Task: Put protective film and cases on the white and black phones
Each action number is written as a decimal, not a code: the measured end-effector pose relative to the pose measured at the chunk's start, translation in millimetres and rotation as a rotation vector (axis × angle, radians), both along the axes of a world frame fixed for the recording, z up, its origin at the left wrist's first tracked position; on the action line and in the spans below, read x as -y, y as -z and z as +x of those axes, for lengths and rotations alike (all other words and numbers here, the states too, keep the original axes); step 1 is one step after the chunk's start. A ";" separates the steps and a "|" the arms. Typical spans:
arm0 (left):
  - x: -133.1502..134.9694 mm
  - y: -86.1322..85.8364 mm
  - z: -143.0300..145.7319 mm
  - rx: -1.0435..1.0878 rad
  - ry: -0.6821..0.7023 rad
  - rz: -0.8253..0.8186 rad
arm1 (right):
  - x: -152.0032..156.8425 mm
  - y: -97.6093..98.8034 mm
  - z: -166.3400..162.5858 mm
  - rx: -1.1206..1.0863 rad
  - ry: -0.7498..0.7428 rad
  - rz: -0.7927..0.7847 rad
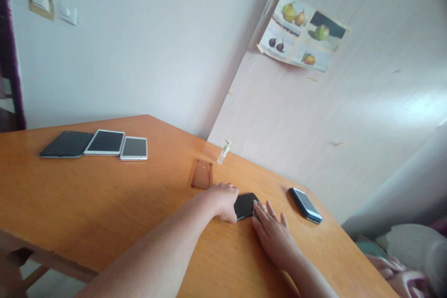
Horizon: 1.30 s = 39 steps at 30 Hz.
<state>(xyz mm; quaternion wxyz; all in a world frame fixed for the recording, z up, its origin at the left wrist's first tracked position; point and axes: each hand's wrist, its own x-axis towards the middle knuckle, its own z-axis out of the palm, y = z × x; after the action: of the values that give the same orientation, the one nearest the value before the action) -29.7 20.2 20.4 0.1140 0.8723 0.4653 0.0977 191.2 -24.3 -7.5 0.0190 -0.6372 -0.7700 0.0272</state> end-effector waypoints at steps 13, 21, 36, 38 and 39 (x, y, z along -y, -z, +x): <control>2.4 -4.8 -2.0 0.017 0.016 -0.017 | 5.0 -2.3 -12.7 -0.111 -0.102 0.016; 1.8 -7.5 -3.5 0.045 0.002 -0.065 | -2.1 2.5 -12.8 -0.139 -0.026 0.029; 0.3 -11.2 -4.3 0.051 -0.048 -0.126 | 3.8 -0.6 -14.3 -0.091 -0.084 0.030; -0.7 -10.9 -4.0 0.058 -0.049 -0.131 | -5.0 3.0 -6.0 -0.043 0.044 0.076; -1.4 -10.3 -3.9 0.063 -0.051 -0.134 | -5.7 3.0 -5.9 -0.025 0.057 0.081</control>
<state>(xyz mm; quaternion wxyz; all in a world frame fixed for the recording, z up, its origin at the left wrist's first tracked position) -33.7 21.6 30.7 0.1842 0.8470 0.4892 0.0966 185.3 -18.6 -10.5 0.0551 -0.6574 -0.7515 0.0035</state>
